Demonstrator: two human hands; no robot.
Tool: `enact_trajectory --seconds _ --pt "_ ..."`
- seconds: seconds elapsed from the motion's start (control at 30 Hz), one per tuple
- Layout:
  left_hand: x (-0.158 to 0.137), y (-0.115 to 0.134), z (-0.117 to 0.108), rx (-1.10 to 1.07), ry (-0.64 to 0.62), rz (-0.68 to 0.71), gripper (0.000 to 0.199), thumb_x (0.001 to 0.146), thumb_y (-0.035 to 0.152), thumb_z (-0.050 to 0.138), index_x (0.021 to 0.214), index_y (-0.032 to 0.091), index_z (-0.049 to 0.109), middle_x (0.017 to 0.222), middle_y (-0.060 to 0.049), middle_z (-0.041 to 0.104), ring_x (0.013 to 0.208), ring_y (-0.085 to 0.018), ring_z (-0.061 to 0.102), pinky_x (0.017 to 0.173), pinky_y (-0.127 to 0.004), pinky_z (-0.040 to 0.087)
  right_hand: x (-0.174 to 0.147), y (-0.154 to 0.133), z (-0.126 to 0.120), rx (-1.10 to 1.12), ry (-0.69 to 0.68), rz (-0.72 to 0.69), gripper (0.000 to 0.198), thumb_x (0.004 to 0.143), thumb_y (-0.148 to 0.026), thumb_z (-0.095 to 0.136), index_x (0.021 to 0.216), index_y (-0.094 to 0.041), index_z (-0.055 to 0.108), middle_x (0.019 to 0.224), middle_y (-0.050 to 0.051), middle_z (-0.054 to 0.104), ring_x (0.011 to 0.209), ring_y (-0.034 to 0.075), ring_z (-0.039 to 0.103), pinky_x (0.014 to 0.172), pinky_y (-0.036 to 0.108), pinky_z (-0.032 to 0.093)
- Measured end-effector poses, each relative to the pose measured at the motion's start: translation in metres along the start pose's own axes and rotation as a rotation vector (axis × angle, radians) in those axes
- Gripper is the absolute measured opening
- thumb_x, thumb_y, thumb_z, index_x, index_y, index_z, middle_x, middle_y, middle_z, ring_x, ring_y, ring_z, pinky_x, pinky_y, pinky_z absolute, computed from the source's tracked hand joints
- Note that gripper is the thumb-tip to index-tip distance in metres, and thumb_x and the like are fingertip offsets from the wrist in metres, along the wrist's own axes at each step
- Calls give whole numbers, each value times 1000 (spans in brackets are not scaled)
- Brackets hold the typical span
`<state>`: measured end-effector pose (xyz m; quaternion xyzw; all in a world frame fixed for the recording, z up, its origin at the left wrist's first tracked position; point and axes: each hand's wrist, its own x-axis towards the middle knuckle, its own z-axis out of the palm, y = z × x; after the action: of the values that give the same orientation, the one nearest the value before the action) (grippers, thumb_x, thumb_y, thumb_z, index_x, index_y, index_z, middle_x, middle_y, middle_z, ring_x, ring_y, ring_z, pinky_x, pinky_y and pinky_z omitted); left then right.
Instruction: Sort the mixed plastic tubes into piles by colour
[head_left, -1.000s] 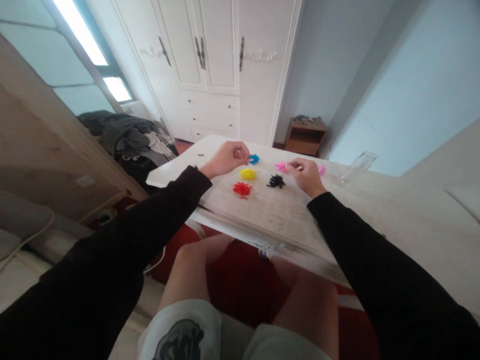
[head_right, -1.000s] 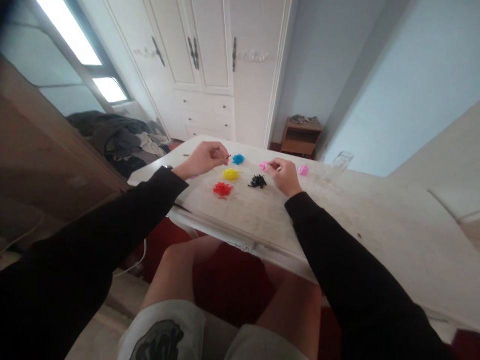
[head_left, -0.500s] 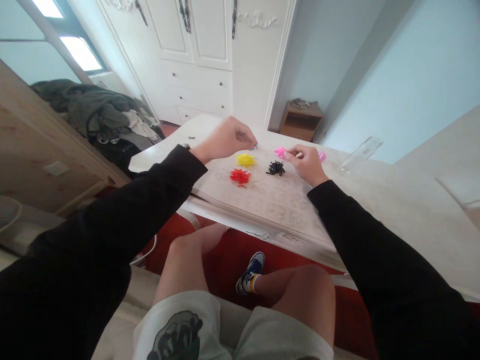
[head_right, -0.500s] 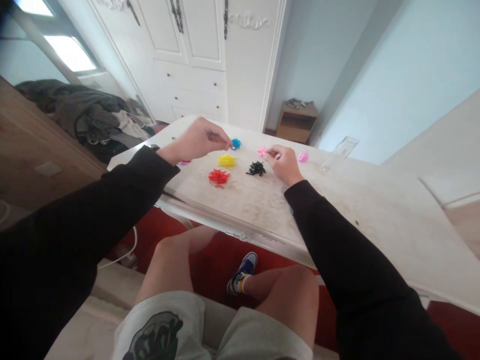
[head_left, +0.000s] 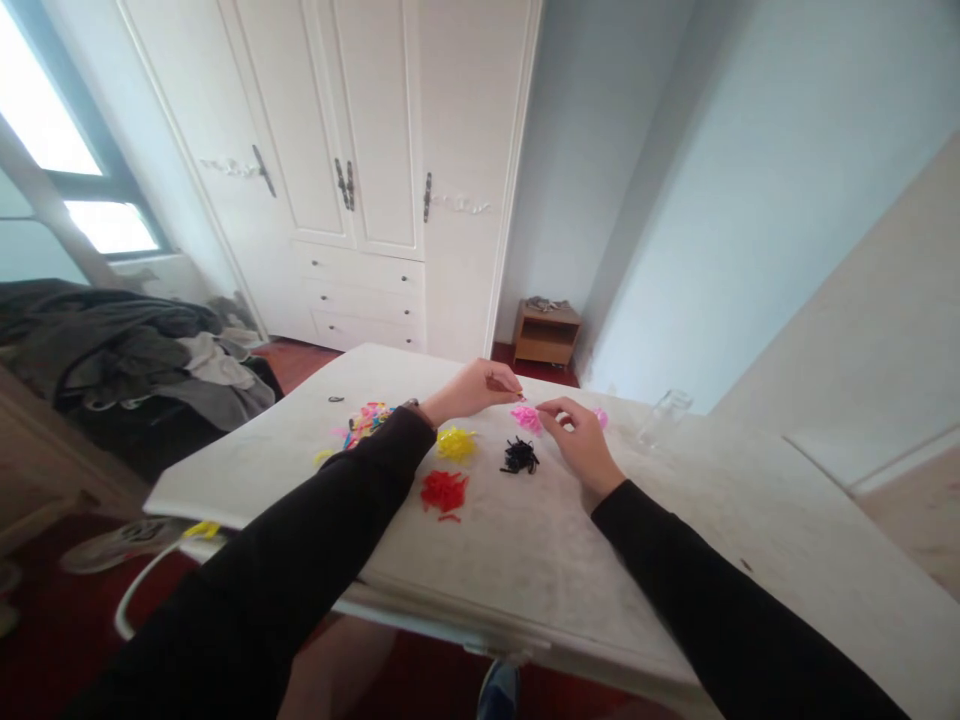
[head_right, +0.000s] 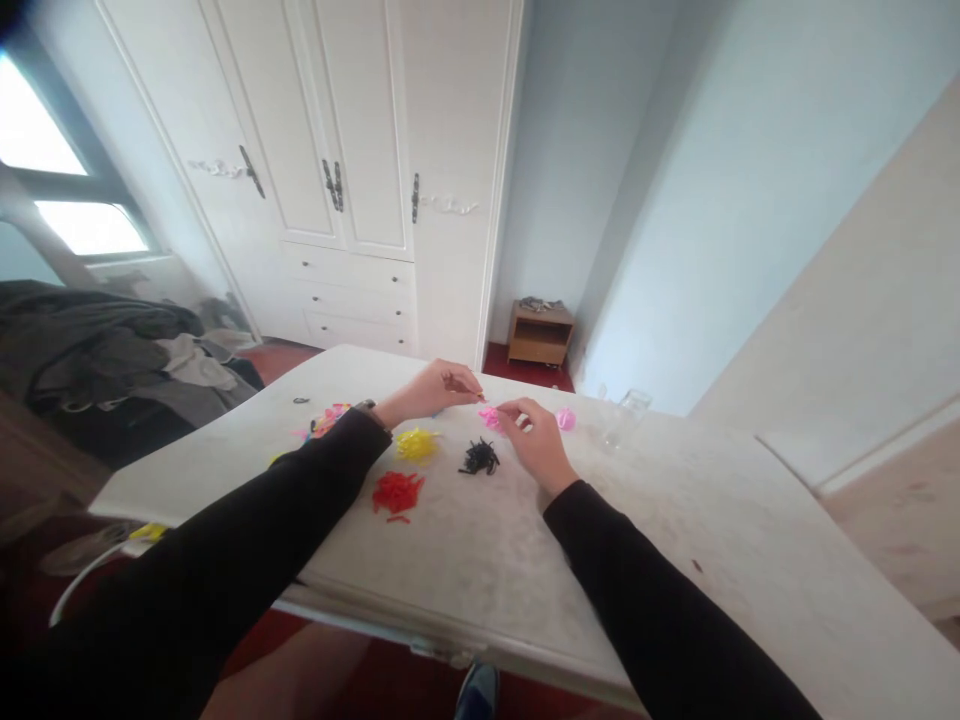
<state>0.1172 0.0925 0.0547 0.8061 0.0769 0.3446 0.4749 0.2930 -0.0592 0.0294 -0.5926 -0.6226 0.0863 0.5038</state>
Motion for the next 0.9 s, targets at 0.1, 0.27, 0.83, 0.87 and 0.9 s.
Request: enact_trajectory --seconds 0.1,0.27,0.83,0.87,0.9 --pt "-6 -9 2 -24 -9 10 27 74 37 84 77 14 70 82 -8 74 79 -18 72 77 -31 58 -1 -4 3 40 11 -10 23 89 -41 68 101 -22 73 100 7 76 87 21 68 75 33 51" --pt "-14 -2 3 -62 15 6 30 73 36 86 79 15 65 79 -5 71 76 -16 70 71 -27 56 -1 -7 9 77 -39 -33 22 88 -40 70 101 -23 75 104 7 77 87 20 68 78 33 52" --pt "-21 -2 6 -1 -7 30 27 76 36 84 83 13 71 83 -6 74 79 -16 71 77 -30 58 -1 -9 11 65 14 -36 16 87 -34 69 79 -20 69 79 2 71 74 16 64 69 30 49" --pt "-21 -3 5 16 -3 32 26 77 36 83 83 13 72 82 -6 74 78 -16 71 77 -30 58 -1 -9 11 64 16 -31 16 87 -34 69 79 -20 69 79 2 71 74 16 64 69 30 49" --pt "-21 -4 5 36 -2 36 25 78 36 82 83 14 73 83 -7 75 78 -16 71 77 -30 58 -1 -9 11 64 18 -28 17 87 -34 68 79 -20 69 79 2 71 74 16 64 70 30 49"
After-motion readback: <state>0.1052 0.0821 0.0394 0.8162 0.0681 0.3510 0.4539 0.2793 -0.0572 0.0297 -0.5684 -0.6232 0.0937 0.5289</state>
